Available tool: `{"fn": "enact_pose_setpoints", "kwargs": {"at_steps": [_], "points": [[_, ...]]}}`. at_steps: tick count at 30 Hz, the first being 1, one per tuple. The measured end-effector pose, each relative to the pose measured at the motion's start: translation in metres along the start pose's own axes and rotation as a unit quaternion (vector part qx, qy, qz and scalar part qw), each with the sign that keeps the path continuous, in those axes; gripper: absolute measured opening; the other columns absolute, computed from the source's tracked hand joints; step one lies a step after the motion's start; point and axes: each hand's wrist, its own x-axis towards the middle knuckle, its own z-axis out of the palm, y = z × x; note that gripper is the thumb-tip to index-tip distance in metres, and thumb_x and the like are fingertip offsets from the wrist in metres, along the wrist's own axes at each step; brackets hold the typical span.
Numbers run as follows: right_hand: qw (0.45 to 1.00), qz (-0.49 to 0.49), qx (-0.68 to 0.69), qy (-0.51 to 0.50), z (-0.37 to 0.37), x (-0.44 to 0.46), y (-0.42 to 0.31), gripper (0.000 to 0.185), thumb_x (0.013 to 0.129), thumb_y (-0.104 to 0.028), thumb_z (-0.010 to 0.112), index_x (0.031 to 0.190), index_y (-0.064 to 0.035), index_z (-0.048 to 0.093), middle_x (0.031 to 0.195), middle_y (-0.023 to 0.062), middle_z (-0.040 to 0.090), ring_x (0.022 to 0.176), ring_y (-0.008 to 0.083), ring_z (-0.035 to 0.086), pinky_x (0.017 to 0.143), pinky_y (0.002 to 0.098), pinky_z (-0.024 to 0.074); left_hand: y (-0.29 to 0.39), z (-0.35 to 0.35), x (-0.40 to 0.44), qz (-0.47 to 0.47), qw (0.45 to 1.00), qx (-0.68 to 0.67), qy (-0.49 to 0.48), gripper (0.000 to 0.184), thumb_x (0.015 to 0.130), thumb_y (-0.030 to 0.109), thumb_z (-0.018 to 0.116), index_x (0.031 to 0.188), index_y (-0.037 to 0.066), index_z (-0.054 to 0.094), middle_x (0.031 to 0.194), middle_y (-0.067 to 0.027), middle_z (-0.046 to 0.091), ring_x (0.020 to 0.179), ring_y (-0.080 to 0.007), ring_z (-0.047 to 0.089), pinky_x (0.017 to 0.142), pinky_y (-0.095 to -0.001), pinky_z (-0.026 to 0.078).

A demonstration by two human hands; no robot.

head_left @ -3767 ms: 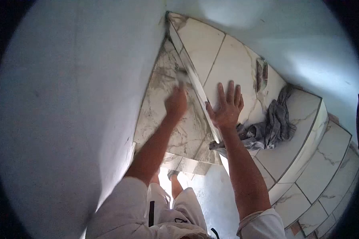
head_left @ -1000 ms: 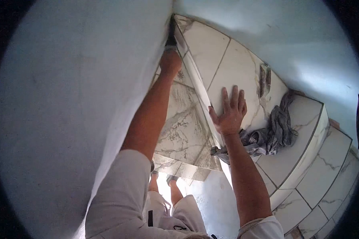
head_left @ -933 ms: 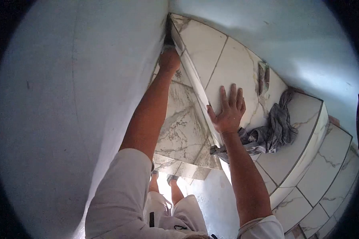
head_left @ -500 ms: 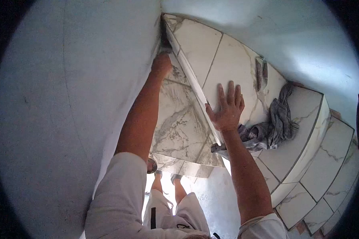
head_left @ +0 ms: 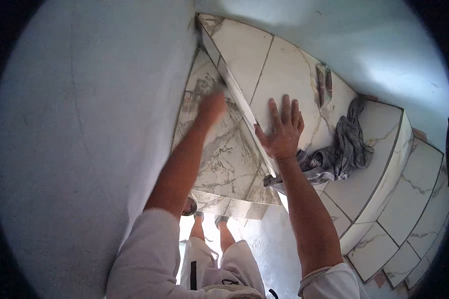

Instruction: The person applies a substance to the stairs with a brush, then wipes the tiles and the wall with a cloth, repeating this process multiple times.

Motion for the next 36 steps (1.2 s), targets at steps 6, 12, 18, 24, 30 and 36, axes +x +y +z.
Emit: {"fn": "enact_pose_setpoints", "kwargs": {"at_steps": [6,12,18,24,30,36], "points": [[1.0,-0.004,0.011,0.002,0.0,-0.002,0.0,0.079,0.074,-0.05,0.067,0.143,-0.0207,0.044,0.151,0.0191,0.031,0.138,0.043,0.028,0.108,0.0559,0.0241,0.01,-0.054,0.019,-0.126,0.987,0.005,0.098,0.023,0.088,0.009,0.054,0.106,-0.002,0.061,0.112,-0.0226,0.062,0.094,-0.0377,0.065,0.082,-0.0453,0.054],[1.0,0.003,-0.002,-0.013,-0.003,0.0,-0.001,0.076,0.075,-0.05,0.067,0.142,-0.0198,0.046,0.15,0.02,0.032,0.138,0.0434,0.029,0.108,0.056,0.0249,-0.022,-0.088,0.093,-0.086,0.988,0.118,-0.047,0.024,0.088,0.012,0.05,0.102,0.001,0.065,0.101,-0.0229,0.066,0.096,-0.0374,0.066,0.08,-0.0445,0.055],[1.0,0.002,0.008,-0.011,-0.002,0.0,-0.001,0.076,0.074,-0.049,0.067,0.142,-0.0202,0.046,0.15,0.0191,0.033,0.138,0.0429,0.028,0.107,0.0558,0.0249,-0.019,-0.12,0.076,-0.077,0.984,0.127,-0.103,0.025,0.086,0.014,0.053,0.102,0.002,0.067,0.11,-0.0223,0.065,0.1,-0.0355,0.065,0.085,-0.0469,0.053],[0.999,0.016,-0.002,-0.031,-0.002,0.002,-0.003,0.077,0.075,-0.049,0.066,0.143,-0.0215,0.044,0.15,0.0185,0.032,0.139,0.0426,0.027,0.109,0.0558,0.023,-0.031,-0.081,0.121,-0.126,0.986,0.072,0.083,0.034,0.09,0.017,0.052,0.119,0.002,0.06,0.117,-0.019,0.064,0.109,-0.0339,0.062,0.091,-0.0452,0.051],[1.0,0.005,0.013,-0.016,0.0,0.0,-0.001,0.077,0.074,-0.049,0.066,0.143,-0.0214,0.044,0.15,0.0191,0.033,0.139,0.043,0.027,0.109,0.0555,0.0225,-0.003,-0.118,0.063,-0.145,0.973,0.001,-0.18,0.042,0.088,0.009,0.05,0.127,-0.002,0.044,0.111,-0.0236,0.064,0.098,-0.0379,0.066,0.083,-0.0488,0.053],[1.0,0.004,0.022,-0.004,0.001,0.001,0.001,0.076,0.075,-0.05,0.065,0.143,-0.0214,0.044,0.15,0.0193,0.033,0.139,0.043,0.027,0.109,0.0559,0.0229,-0.019,-0.108,0.094,-0.139,0.989,0.058,-0.012,0.026,0.088,0.013,0.051,0.109,-0.002,0.056,0.101,-0.0248,0.066,0.092,-0.0392,0.067,0.078,-0.0504,0.054]]}}
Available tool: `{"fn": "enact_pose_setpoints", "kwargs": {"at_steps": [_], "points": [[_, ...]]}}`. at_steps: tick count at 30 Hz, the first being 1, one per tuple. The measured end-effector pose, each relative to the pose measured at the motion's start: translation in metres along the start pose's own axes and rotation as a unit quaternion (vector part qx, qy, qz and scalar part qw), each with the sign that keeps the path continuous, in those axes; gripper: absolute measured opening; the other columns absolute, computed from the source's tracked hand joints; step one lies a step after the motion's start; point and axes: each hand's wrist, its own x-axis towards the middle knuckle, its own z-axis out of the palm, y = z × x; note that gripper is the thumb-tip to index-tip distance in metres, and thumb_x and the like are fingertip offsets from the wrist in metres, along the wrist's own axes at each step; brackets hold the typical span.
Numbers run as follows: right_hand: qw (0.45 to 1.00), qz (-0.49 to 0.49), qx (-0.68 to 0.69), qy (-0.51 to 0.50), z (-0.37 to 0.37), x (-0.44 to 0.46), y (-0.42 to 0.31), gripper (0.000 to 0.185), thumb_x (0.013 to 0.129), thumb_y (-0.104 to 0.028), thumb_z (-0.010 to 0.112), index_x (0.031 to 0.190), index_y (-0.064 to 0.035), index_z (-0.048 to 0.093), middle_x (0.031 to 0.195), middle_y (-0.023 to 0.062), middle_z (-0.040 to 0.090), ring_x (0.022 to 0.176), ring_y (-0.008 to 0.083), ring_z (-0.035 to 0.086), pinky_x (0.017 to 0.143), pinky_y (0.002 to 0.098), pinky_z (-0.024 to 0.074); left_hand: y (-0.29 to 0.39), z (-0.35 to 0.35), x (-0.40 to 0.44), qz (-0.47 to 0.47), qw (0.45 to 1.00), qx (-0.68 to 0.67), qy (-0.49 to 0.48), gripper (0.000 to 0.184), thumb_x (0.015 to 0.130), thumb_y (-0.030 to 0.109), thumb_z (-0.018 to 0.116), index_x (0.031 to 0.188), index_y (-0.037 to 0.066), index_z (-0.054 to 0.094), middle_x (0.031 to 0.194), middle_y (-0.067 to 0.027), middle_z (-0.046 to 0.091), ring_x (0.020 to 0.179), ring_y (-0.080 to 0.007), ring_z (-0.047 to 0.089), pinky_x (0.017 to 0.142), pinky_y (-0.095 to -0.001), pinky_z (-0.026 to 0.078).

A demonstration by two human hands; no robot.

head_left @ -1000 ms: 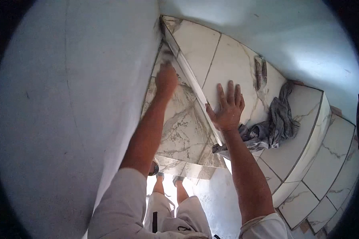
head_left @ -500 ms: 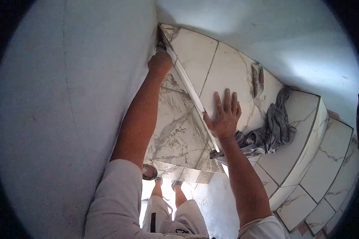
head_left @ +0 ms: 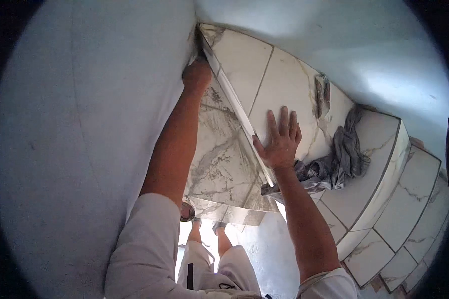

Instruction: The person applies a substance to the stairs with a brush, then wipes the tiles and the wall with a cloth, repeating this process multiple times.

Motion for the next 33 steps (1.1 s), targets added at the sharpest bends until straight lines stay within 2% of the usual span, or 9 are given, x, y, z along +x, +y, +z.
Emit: {"fn": "enact_pose_setpoints", "kwargs": {"at_steps": [3,6,9,13,14,18,26,29,33], "points": [[1.0,0.004,-0.017,-0.019,-0.001,-0.003,-0.002,0.077,0.075,-0.051,0.065,0.143,-0.0216,0.044,0.15,0.019,0.032,0.139,0.043,0.028,0.108,0.056,0.0232,0.003,0.044,-0.028,0.079,0.996,-0.01,0.042,0.021,0.088,0.013,0.051,0.1,-0.001,0.061,0.095,-0.0238,0.067,0.086,-0.0392,0.067,0.074,-0.0499,0.053],[1.0,-0.001,-0.024,-0.01,-0.001,-0.003,-0.001,0.077,0.075,-0.051,0.064,0.143,-0.0214,0.044,0.15,0.0187,0.032,0.138,0.0432,0.028,0.108,0.0561,0.024,0.035,0.139,-0.141,0.14,0.987,-0.011,-0.078,0.021,0.09,0.015,0.051,0.099,0.0,0.061,0.09,-0.0187,0.069,0.082,-0.037,0.069,0.072,-0.0491,0.055],[1.0,-0.01,-0.012,0.012,0.002,-0.001,0.0,0.077,0.075,-0.052,0.064,0.142,-0.0214,0.045,0.151,0.0187,0.032,0.139,0.0432,0.027,0.108,0.0558,0.024,0.059,0.149,-0.243,0.121,0.979,-0.07,-0.145,0.051,0.091,0.015,0.047,0.137,-0.008,0.041,0.091,-0.019,0.069,0.082,-0.0352,0.069,0.072,-0.05,0.055],[1.0,-0.006,-0.011,0.003,0.0,-0.005,-0.001,0.077,0.075,-0.052,0.065,0.142,-0.0212,0.045,0.151,0.0192,0.032,0.138,0.0438,0.028,0.108,0.0553,0.0238,0.041,0.044,-0.154,-0.024,0.993,-0.102,-0.058,0.053,0.09,0.015,0.052,0.137,-0.006,0.041,0.088,-0.0194,0.068,0.077,-0.0333,0.069,0.065,-0.0445,0.056],[1.0,-0.005,-0.014,0.01,0.001,-0.003,-0.001,0.077,0.075,-0.051,0.066,0.142,-0.0208,0.045,0.151,0.0195,0.032,0.138,0.0439,0.027,0.108,0.0553,0.0238,0.022,0.064,-0.117,0.019,0.993,-0.076,0.09,0.049,0.09,0.016,0.053,0.134,-0.003,0.045,0.086,-0.0196,0.068,0.078,-0.0332,0.069,0.066,-0.0437,0.057],[1.0,-0.014,-0.014,0.016,0.002,-0.004,-0.002,0.076,0.075,-0.049,0.066,0.142,-0.0188,0.045,0.15,0.0198,0.032,0.138,0.0441,0.027,0.109,0.0547,0.023,0.004,0.061,-0.036,0.005,0.998,-0.025,0.056,0.024,0.089,0.019,0.058,0.102,0.0,0.064,0.09,-0.0172,0.069,0.08,-0.0335,0.069,0.066,-0.0434,0.057],[0.999,-0.02,-0.02,0.025,0.004,-0.002,-0.004,0.076,0.076,-0.049,0.067,0.142,-0.0192,0.045,0.151,0.0187,0.033,0.139,0.0422,0.027,0.11,0.0534,0.0224,0.084,0.137,-0.256,0.13,0.951,-0.107,-0.261,0.03,0.086,0.014,0.053,0.105,-0.007,0.065,0.093,-0.0227,0.066,0.085,-0.0335,0.068,0.076,-0.0468,0.055],[0.999,-0.015,-0.025,0.016,0.004,-0.005,-0.002,0.076,0.075,-0.048,0.067,0.142,-0.0189,0.045,0.151,0.018,0.033,0.139,0.0418,0.028,0.11,0.0533,0.0226,0.043,0.089,-0.193,0.054,0.988,-0.121,-0.082,0.047,0.088,0.013,0.052,0.126,-0.013,0.048,0.09,-0.021,0.067,0.079,-0.0332,0.068,0.069,-0.0441,0.056],[0.999,-0.021,-0.034,0.026,0.005,-0.005,-0.002,0.076,0.076,-0.047,0.067,0.143,-0.019,0.044,0.151,0.018,0.032,0.139,0.0416,0.027,0.11,0.0532,0.0223,0.005,0.046,-0.058,0.004,0.993,-0.086,0.081,0.044,0.09,0.013,0.05,0.125,-0.013,0.046,0.097,-0.025,0.065,0.084,-0.0361,0.067,0.073,-0.0434,0.056]]}}
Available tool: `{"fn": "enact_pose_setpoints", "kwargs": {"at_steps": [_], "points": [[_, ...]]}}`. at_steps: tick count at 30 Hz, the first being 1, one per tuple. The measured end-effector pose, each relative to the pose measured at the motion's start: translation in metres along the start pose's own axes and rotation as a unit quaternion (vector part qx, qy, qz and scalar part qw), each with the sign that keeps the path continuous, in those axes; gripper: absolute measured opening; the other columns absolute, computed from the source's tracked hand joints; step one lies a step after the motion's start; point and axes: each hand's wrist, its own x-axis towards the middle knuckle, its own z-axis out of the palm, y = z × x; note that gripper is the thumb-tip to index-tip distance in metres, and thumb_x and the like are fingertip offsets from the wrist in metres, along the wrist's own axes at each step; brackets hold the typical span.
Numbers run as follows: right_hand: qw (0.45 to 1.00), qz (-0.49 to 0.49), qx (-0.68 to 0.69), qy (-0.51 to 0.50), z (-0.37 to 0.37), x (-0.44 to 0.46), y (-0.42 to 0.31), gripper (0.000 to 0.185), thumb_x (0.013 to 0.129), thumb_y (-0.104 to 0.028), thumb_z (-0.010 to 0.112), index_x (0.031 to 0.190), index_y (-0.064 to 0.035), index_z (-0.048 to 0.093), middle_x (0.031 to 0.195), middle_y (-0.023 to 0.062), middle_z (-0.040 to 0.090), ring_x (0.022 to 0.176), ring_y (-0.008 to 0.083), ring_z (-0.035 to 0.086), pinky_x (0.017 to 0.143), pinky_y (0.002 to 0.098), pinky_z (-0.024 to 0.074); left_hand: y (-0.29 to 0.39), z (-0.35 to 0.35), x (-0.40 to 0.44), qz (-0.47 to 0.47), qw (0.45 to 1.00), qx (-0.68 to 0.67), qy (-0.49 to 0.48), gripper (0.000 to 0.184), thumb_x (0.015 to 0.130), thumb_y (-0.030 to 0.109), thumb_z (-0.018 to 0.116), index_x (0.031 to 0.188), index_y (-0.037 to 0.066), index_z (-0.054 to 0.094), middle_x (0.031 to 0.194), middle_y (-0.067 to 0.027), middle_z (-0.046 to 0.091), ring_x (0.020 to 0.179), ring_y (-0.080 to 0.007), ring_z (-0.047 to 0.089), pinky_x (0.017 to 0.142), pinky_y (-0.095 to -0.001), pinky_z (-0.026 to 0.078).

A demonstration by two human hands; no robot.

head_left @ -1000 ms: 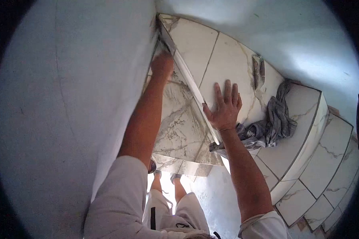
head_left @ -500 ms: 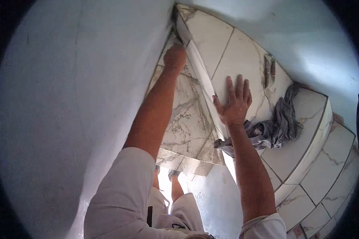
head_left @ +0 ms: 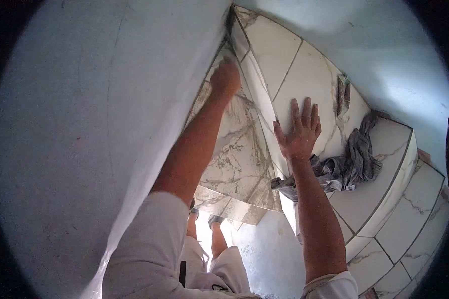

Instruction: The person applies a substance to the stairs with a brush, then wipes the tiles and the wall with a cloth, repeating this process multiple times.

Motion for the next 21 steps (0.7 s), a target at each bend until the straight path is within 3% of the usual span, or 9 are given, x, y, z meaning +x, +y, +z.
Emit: {"fn": "enact_pose_setpoints", "kwargs": {"at_steps": [4,6,8,10,11,12,15,16,21], "points": [[1.0,0.012,0.008,-0.009,-0.002,0.001,-0.003,0.076,0.076,-0.048,0.067,0.143,-0.0198,0.044,0.151,0.0181,0.032,0.14,0.0415,0.026,0.11,0.0539,0.0217,-0.022,0.033,0.045,-0.002,1.0,0.018,-0.013,0.025,0.086,0.01,0.052,0.105,-0.005,0.059,0.096,-0.0252,0.065,0.088,-0.0386,0.065,0.081,-0.0477,0.052],[1.0,0.012,0.006,-0.015,-0.002,0.0,-0.002,0.077,0.076,-0.049,0.066,0.143,-0.0197,0.044,0.151,0.0182,0.032,0.14,0.0414,0.026,0.11,0.0542,0.0216,-0.006,0.051,-0.01,-0.053,0.994,-0.1,0.004,0.025,0.086,0.009,0.052,0.105,-0.005,0.059,0.095,-0.0251,0.065,0.089,-0.0407,0.064,0.081,-0.0486,0.051],[1.0,0.018,0.0,-0.024,-0.003,-0.003,0.001,0.077,0.076,-0.049,0.066,0.143,-0.0196,0.044,0.151,0.0182,0.031,0.14,0.0413,0.026,0.11,0.0545,0.0215,0.019,0.066,-0.105,-0.043,0.977,-0.127,-0.165,0.034,0.086,0.009,0.052,0.117,-0.006,0.054,0.1,-0.027,0.062,0.093,-0.0417,0.061,0.081,-0.0492,0.049],[1.0,0.012,0.01,-0.016,-0.003,0.0,0.0,0.077,0.077,-0.051,0.065,0.143,-0.0201,0.043,0.152,0.0183,0.031,0.141,0.041,0.025,0.11,0.0549,0.0217,0.021,0.226,-0.255,0.095,0.983,-0.158,-0.018,0.056,0.091,0.006,0.042,0.142,-0.011,0.028,0.104,-0.0233,0.063,0.074,-0.0339,0.063,0.067,-0.0468,0.052],[1.0,0.021,0.006,-0.016,-0.004,-0.001,0.0,0.077,0.077,-0.051,0.065,0.143,-0.0201,0.043,0.152,0.0183,0.031,0.141,0.041,0.025,0.11,0.0549,0.0217,0.034,0.24,-0.337,0.194,0.969,-0.05,-0.146,0.06,0.089,0.005,0.044,0.145,-0.009,0.025,0.104,-0.0258,0.062,0.077,-0.0332,0.064,0.068,-0.0483,0.052],[1.0,0.016,0.007,-0.013,-0.003,-0.001,0.001,0.077,0.077,-0.051,0.065,0.144,-0.0206,0.043,0.152,0.0182,0.031,0.14,0.041,0.025,0.11,0.055,0.0222,0.068,0.138,-0.345,0.145,0.896,-0.095,-0.41,0.063,0.088,0.008,0.047,0.146,-0.006,0.026,0.101,-0.0279,0.063,0.078,-0.0332,0.065,0.068,-0.0493,0.052],[1.0,0.008,0.001,-0.006,0.0,0.002,0.002,0.077,0.077,-0.052,0.065,0.144,-0.0213,0.042,0.152,0.0181,0.031,0.14,0.0411,0.027,0.109,0.0552,0.023,0.057,0.188,-0.408,0.087,0.975,-0.104,-0.173,0.064,0.09,0.015,0.05,0.145,-0.006,0.027,0.081,-0.0244,0.063,0.074,-0.0344,0.063,0.068,-0.0494,0.051],[1.0,0.007,0.003,-0.009,0.0,-0.002,0.002,0.077,0.077,-0.053,0.065,0.144,-0.0217,0.042,0.151,0.0181,0.031,0.139,0.0412,0.027,0.109,0.0553,0.0234,0.063,0.118,-0.346,-0.027,0.962,-0.146,-0.23,0.06,0.092,0.014,0.048,0.144,-0.006,0.028,0.084,-0.0245,0.061,0.075,-0.0364,0.062,0.069,-0.049,0.051],[1.0,0.011,-0.008,-0.001,0.001,-0.002,0.001,0.076,0.077,-0.052,0.066,0.143,-0.0221,0.043,0.15,0.018,0.032,0.139,0.0409,0.028,0.109,0.0556,0.0242,0.017,0.04,-0.115,0.025,0.996,-0.076,0.026,0.044,0.086,0.009,0.052,0.127,-0.008,0.048,0.131,-0.026,0.05,0.097,-0.0365,0.062,0.082,-0.0464,0.051]]}}
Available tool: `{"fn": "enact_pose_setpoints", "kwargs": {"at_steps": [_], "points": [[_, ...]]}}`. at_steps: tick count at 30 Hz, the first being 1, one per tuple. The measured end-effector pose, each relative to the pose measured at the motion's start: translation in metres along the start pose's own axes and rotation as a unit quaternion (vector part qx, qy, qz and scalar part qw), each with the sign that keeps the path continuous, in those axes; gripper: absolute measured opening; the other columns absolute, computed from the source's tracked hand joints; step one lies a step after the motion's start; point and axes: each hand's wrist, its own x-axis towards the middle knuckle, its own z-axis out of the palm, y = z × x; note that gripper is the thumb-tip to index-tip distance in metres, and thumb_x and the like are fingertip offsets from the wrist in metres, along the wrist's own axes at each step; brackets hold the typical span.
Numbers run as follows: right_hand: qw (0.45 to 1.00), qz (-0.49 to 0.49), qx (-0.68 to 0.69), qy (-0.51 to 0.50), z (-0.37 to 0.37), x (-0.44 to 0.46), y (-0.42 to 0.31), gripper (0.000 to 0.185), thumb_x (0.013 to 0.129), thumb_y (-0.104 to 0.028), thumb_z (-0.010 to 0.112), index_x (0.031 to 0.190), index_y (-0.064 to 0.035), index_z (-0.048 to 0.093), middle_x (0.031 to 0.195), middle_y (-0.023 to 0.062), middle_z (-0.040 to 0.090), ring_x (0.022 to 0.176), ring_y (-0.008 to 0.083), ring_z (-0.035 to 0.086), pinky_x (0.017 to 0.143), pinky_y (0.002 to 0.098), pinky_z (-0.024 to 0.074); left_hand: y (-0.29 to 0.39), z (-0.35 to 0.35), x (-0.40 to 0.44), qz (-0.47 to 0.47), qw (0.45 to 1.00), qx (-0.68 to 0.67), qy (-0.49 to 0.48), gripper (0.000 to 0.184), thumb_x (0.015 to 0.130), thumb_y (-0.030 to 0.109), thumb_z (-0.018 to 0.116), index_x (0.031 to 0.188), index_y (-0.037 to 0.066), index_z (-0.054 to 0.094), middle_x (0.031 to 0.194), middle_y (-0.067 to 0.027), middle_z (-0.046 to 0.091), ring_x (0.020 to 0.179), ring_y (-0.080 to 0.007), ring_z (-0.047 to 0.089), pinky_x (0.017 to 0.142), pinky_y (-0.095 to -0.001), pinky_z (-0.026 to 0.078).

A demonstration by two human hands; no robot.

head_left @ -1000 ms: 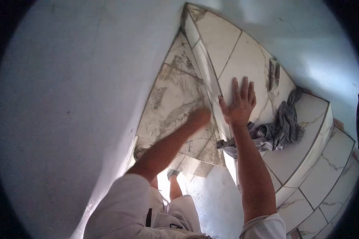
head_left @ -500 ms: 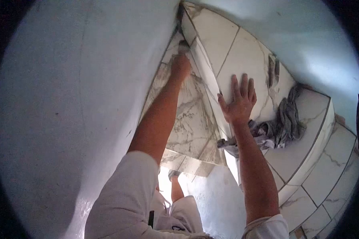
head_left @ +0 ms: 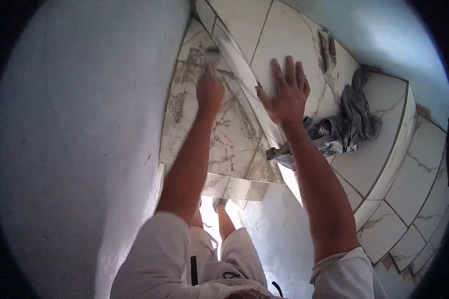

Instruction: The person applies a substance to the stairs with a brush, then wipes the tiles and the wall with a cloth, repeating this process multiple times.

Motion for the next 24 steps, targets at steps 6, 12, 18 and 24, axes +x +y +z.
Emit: {"fn": "enact_pose_setpoints", "kwargs": {"at_steps": [6,12,18,24], "points": [[0.999,-0.007,0.019,0.025,0.001,-0.002,0.001,0.075,0.077,-0.051,0.067,0.143,-0.0232,0.043,0.149,0.0169,0.034,0.138,0.0397,0.029,0.11,0.0542,0.0233,-0.012,0.07,-0.005,0.127,0.982,0.143,-0.006,0.035,0.091,0.011,0.048,0.12,-0.007,0.055,0.094,-0.0207,0.065,0.084,-0.0353,0.065,0.075,-0.045,0.053],[1.0,-0.007,0.006,0.017,-0.001,-0.001,0.0,0.076,0.077,-0.051,0.067,0.143,-0.0239,0.043,0.15,0.0161,0.033,0.139,0.0388,0.028,0.11,0.0521,0.0231,0.082,0.086,-0.279,0.029,0.923,-0.026,-0.383,0.068,0.088,0.013,0.052,0.146,-0.007,0.024,0.099,-0.0229,0.064,0.08,-0.0302,0.068,0.069,-0.0408,0.057],[1.0,-0.005,0.001,0.023,0.002,-0.004,0.0,0.074,0.078,-0.054,0.065,0.143,-0.024,0.043,0.15,0.0159,0.033,0.139,0.0372,0.029,0.111,0.0511,0.0222,0.003,0.017,-0.075,0.019,0.999,-0.04,-0.007,0.05,0.091,0.006,0.045,0.14,-0.002,0.034,0.099,-0.0262,0.062,0.087,-0.0401,0.062,0.076,-0.05,0.051],[0.999,-0.008,-0.011,0.032,0.009,-0.006,0.004,0.073,0.08,-0.056,0.063,0.142,-0.024,0.044,0.15,0.0153,0.034,0.139,0.0376,0.03,0.112,0.0514,0.0222,-0.064,0.01,0.108,0.1,0.98,0.167,0.041,0.022,0.091,0.016,0.049,0.086,0.0,0.064,0.093,-0.0204,0.065,0.083,-0.0358,0.066,0.069,-0.0476,0.053]]}}
